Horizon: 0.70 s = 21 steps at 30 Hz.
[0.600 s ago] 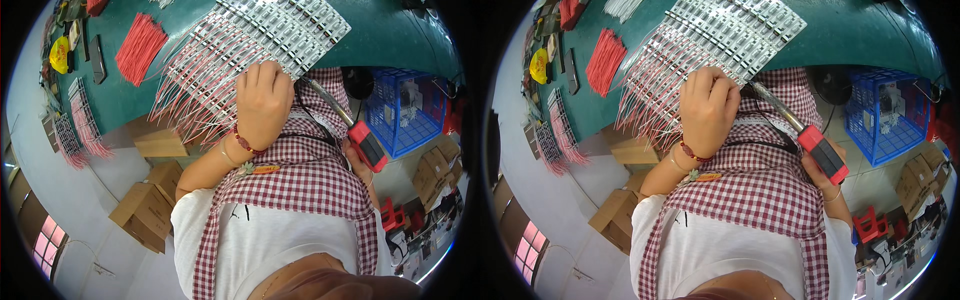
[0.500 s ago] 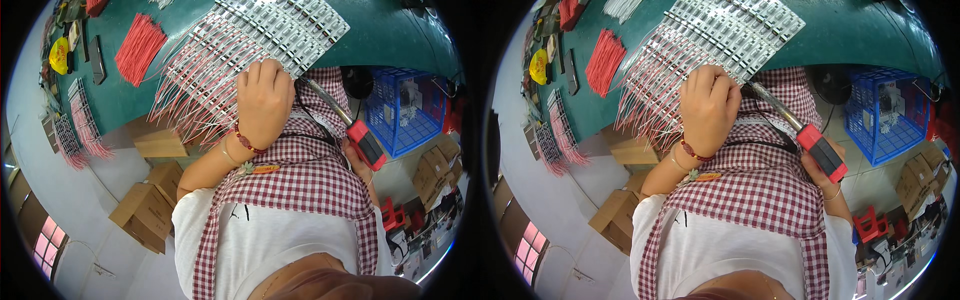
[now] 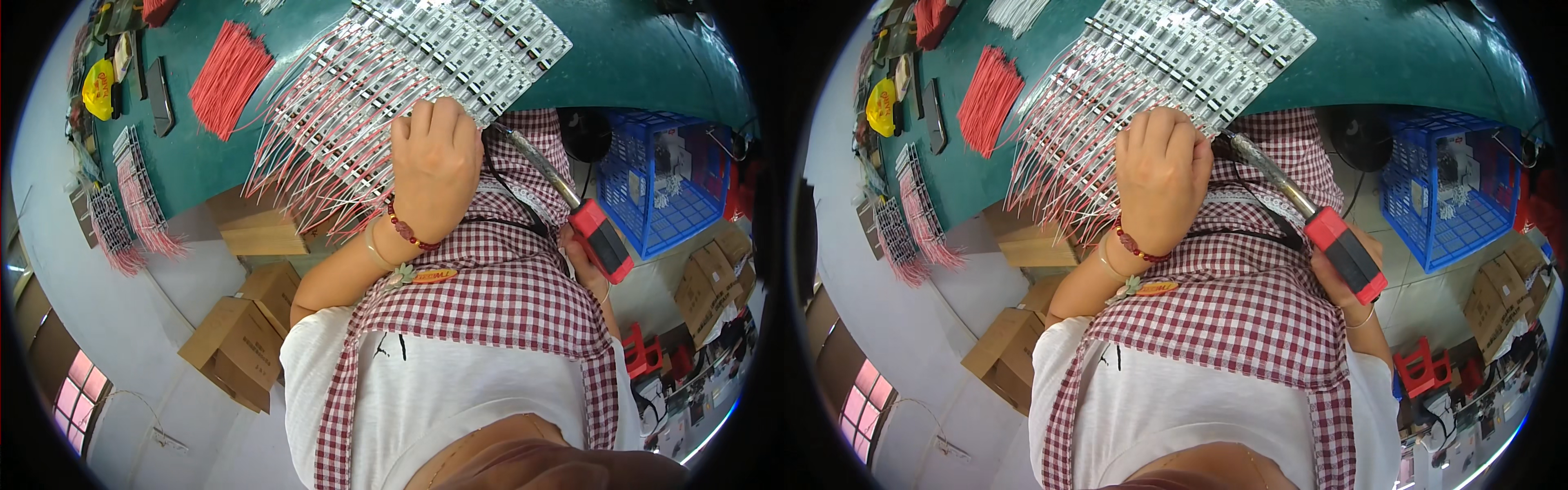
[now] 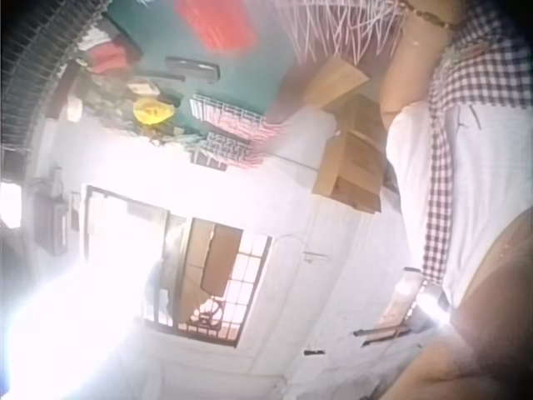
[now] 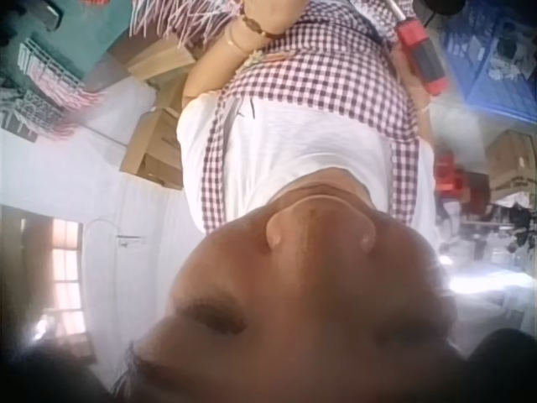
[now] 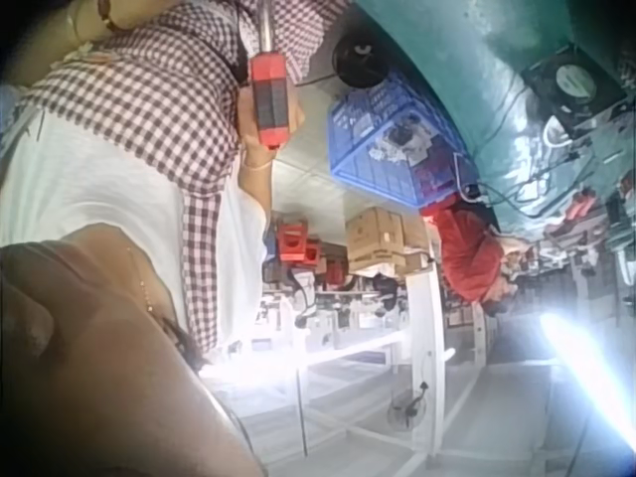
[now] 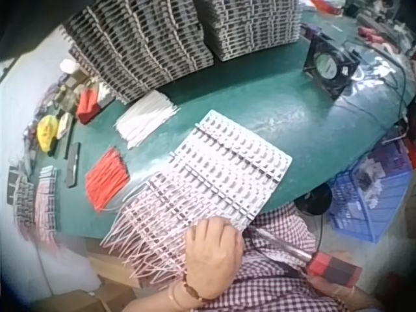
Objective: The person uses a soldering iron to attach red and white wires to a grid-like circuit board. They pick individual wires from piles on the table, position them on the board, and apply the soldering iron to secure them. The process is repeated for multiple wires throughout the clip.
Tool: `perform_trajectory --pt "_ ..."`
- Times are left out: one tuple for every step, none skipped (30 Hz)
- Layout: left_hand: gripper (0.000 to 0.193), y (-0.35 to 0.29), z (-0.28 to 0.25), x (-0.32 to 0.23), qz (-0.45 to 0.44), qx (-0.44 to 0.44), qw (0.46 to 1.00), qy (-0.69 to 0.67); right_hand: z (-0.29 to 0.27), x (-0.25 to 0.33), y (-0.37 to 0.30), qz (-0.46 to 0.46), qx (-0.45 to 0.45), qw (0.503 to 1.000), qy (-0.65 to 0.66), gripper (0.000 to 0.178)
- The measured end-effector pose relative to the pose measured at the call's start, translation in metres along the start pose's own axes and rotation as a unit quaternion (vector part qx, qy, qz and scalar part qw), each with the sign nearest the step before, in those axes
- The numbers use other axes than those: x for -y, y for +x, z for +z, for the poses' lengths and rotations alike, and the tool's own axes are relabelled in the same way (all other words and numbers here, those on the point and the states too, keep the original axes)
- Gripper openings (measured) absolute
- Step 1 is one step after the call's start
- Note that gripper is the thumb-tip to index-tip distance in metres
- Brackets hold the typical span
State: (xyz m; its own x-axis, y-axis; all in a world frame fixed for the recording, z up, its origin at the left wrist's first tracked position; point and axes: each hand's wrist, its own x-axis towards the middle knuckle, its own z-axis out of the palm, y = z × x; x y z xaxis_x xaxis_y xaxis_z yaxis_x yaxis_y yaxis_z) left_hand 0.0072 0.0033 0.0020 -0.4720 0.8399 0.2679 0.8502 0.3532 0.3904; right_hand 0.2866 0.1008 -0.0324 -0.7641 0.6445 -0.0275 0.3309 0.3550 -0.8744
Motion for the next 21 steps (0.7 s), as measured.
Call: perform_trajectory --pt "0.013 0.000 0.000 0.000 0.000 0.002 1.000 0.003 0.001 -0.004 -0.003 0.015 -0.003 1.000 0.018 0.020" --pt "0.013 0.000 -0.001 0.000 -0.001 0.004 1.000 0.006 0.001 -0.005 -0.003 0.019 -0.002 0.999 0.029 0.021" --pt "0.013 0.000 -0.001 -0.001 0.000 0.004 1.000 0.005 0.001 -0.006 -0.003 0.024 -0.001 0.999 0.040 0.021" --pt "0.013 0.001 -0.001 -0.001 0.001 0.003 1.000 0.004 0.000 -0.005 -0.001 0.018 0.004 0.999 0.045 0.021" --pt "0.013 0.001 -0.001 -0.001 0.001 0.003 1.000 0.004 0.000 -0.003 0.000 0.018 0.006 0.999 0.048 0.021" --pt "0.013 0.000 -0.001 -0.001 -0.002 0.007 1.000 0.005 0.000 -0.002 0.001 0.018 0.008 0.999 0.051 0.020" --pt "0.013 0.000 -0.001 -0.001 -0.005 0.010 1.000 0.006 0.000 0.000 0.002 0.023 0.008 0.998 0.052 0.019" --pt "0.013 -0.001 -0.001 -0.001 -0.009 0.014 1.000 0.007 0.001 -0.001 0.000 0.034 0.007 0.997 0.068 0.020" --pt "0.015 -0.001 -0.002 -0.002 -0.013 0.019 1.000 0.017 0.001 -0.002 0.000 0.045 0.006 0.996 0.082 0.021" --pt "0.017 -0.001 -0.004 -0.002 -0.017 0.023 0.999 0.026 0.001 -0.006 -0.004 0.062 0.006 0.992 0.110 0.025" --pt "0.020 -0.003 -0.007 -0.003 -0.021 0.028 0.999 0.035 0.001 -0.007 -0.003 0.080 -0.002 0.982 0.174 0.030" --pt "0.024 -0.004 -0.010 -0.004 -0.028 0.034 0.998 0.048 0.002 -0.008 -0.001 0.096 -0.017 0.967 0.237 0.035" --pt "0.028 -0.008 -0.014 -0.005 -0.035 0.040 0.996 0.066 0.006 0.001 0.011 0.110 -0.038 0.935 0.336 0.041" --pt "0.032 -0.010 -0.018 -0.006 -0.043 0.046 0.995 0.083 0.008 0.010 0.025 0.123 -0.057 0.892 0.432 0.047" --pt "0.036 -0.012 -0.019 -0.003 -0.044 0.053 0.994 0.087 0.006 0.018 0.049 0.076 -0.073 0.899 0.424 0.053" --pt "0.039 -0.016 -0.019 0.001 -0.045 0.060 0.993 0.089 0.005 0.028 0.076 0.029 -0.089 0.906 0.414 0.058" --pt "0.042 -0.017 -0.019 0.003 -0.045 0.069 0.992 0.093 0.007 0.043 0.101 0.036 -0.127 0.875 0.466 0.054" --pt "0.041 -0.016 -0.020 0.004 -0.037 0.073 0.993 0.086 0.008 0.053 0.123 0.040 -0.163 0.839 0.518 0.051" --pt "0.041 -0.015 -0.021 0.004 -0.034 0.074 0.993 0.089 0.002 0.054 0.141 0.040 -0.132 0.839 0.527 0.048" --pt "0.040 -0.014 -0.022 0.004 -0.031 0.075 0.992 0.091 -0.004 0.055 0.157 0.040 -0.100 0.838 0.535 0.045" --pt "0.039 -0.013 -0.022 0.004 -0.030 0.076 0.992 0.095 -0.006 0.055 0.169 0.041 -0.066 0.837 0.542 0.043"
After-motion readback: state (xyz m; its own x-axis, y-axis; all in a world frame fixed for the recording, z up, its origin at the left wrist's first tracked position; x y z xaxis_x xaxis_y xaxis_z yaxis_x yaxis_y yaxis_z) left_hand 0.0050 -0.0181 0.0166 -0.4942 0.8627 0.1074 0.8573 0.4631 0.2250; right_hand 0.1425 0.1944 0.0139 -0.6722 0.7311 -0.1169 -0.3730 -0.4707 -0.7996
